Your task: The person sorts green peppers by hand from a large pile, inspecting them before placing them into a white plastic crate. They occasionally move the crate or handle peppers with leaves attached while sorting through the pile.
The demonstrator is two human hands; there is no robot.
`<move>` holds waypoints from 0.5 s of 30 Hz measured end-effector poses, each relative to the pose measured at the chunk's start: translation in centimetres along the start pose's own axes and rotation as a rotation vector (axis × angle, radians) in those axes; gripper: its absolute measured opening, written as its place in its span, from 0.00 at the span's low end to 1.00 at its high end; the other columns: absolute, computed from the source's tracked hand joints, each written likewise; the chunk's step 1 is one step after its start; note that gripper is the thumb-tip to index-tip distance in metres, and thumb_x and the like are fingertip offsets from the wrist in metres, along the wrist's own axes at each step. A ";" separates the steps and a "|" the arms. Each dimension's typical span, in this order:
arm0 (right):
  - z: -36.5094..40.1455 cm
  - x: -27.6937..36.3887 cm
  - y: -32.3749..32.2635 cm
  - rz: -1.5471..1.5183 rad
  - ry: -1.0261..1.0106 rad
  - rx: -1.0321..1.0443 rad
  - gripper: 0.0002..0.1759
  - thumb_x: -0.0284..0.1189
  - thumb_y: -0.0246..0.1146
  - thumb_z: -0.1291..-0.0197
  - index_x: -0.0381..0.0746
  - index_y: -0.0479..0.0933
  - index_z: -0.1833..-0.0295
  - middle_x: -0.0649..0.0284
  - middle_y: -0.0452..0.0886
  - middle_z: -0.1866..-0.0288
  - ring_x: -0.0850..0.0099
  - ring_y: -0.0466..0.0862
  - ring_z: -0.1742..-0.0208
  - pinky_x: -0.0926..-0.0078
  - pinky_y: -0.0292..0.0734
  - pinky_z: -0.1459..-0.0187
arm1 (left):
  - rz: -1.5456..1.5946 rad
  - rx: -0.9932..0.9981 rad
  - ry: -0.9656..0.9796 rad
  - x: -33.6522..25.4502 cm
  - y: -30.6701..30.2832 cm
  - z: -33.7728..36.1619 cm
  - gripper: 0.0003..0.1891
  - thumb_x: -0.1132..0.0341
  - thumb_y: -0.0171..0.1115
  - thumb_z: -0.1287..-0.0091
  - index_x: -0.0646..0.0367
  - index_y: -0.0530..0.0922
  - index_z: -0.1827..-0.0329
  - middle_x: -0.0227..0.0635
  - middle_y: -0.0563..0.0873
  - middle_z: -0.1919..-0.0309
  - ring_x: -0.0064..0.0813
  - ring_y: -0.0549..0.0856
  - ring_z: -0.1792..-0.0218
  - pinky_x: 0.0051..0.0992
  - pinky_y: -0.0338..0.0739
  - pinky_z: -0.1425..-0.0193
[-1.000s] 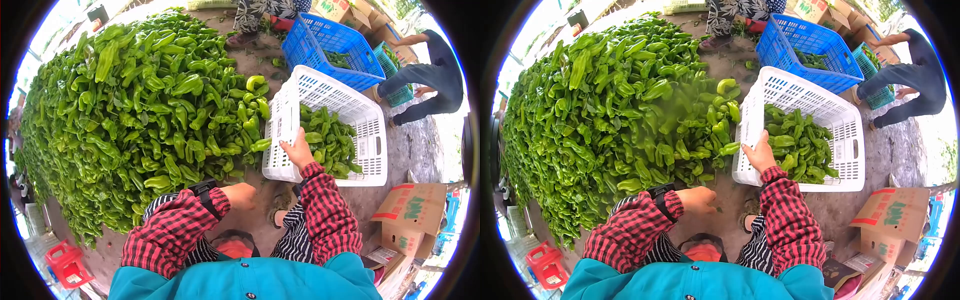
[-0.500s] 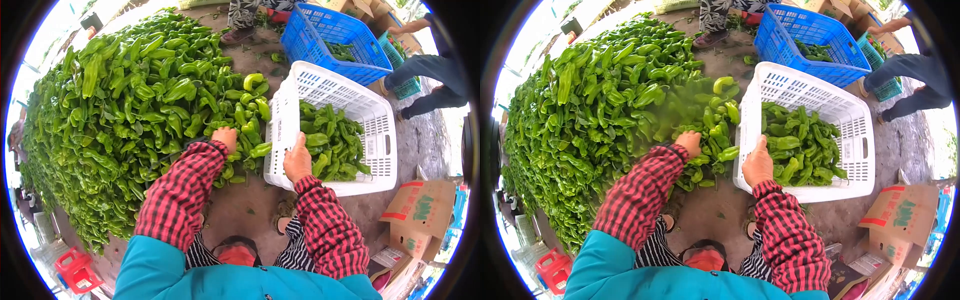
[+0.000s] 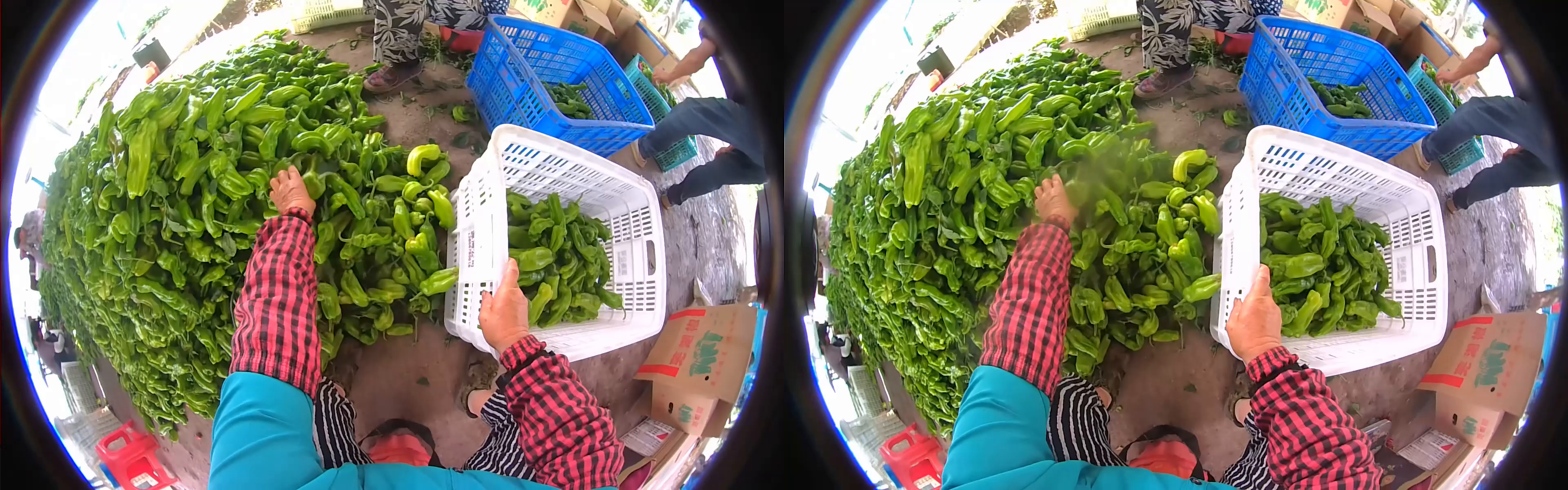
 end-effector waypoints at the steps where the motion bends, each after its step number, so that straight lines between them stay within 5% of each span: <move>1: 0.2 0.0 0.1 -0.002 0.004 0.006 0.37 0.21 0.55 0.50 0.29 0.46 0.36 0.38 0.75 0.58 0.45 0.76 0.58 0.56 0.70 0.57 | -0.173 0.066 0.091 -0.1 0.5 0.9 0.22 0.69 0.61 0.50 0.53 0.71 0.49 0.33 0.70 0.48 0.35 0.67 0.44 0.36 0.63 0.43; 2: 0.1 0.0 0.1 0.001 0.003 0.002 0.37 0.21 0.55 0.50 0.29 0.46 0.36 0.39 0.75 0.59 0.45 0.76 0.59 0.56 0.70 0.57 | -0.345 0.126 0.180 -0.1 1.0 1.9 0.15 0.69 0.60 0.49 0.53 0.76 0.56 0.32 0.72 0.53 0.34 0.69 0.48 0.35 0.64 0.46; 3: 0.0 0.0 0.0 0.003 0.002 -0.007 0.37 0.21 0.56 0.50 0.29 0.47 0.36 0.39 0.75 0.59 0.45 0.76 0.59 0.56 0.70 0.57 | -0.339 -0.040 0.282 -0.6 1.4 3.1 0.05 0.70 0.57 0.48 0.52 0.79 0.69 0.33 0.72 0.60 0.34 0.69 0.53 0.35 0.65 0.49; 6: 0.0 -0.1 0.0 -0.016 0.029 0.058 0.38 0.23 0.56 0.50 0.29 0.45 0.35 0.40 0.69 0.47 0.47 0.75 0.53 0.59 0.71 0.53 | -0.367 -0.060 0.441 -2.2 -0.5 5.8 0.09 0.68 0.61 0.52 0.52 0.80 0.66 0.34 0.73 0.59 0.33 0.68 0.50 0.34 0.64 0.48; 9: 0.0 0.2 -0.2 -0.023 0.080 0.099 0.38 0.23 0.56 0.50 0.29 0.46 0.36 0.40 0.69 0.46 0.47 0.75 0.52 0.59 0.71 0.52 | -0.529 0.190 0.643 -4.9 -2.9 6.6 0.16 0.61 0.64 0.55 0.54 0.80 0.61 0.36 0.73 0.55 0.34 0.71 0.50 0.33 0.63 0.46; 11: 0.1 -0.1 0.1 -0.025 0.042 0.076 0.38 0.22 0.56 0.50 0.29 0.45 0.35 0.40 0.69 0.47 0.47 0.75 0.52 0.59 0.71 0.52 | -0.332 0.525 0.278 -4.5 -3.0 4.8 0.25 0.54 0.66 0.58 0.56 0.79 0.56 0.40 0.73 0.51 0.37 0.75 0.50 0.31 0.65 0.46; 15: 0.1 -0.1 0.0 -0.025 0.026 0.051 0.38 0.22 0.55 0.50 0.29 0.45 0.35 0.39 0.69 0.47 0.47 0.74 0.51 0.60 0.70 0.52 | 0.092 0.557 -0.076 -2.3 -0.5 0.2 0.43 0.43 0.70 0.62 0.55 0.69 0.41 0.43 0.64 0.39 0.40 0.68 0.41 0.36 0.66 0.38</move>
Point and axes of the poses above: each hand's wrist, its own z-axis away from the middle knuckle, its own y-axis out of the palm, x = y × z, the point moved 4 cm from there along -z, towards the middle knuckle
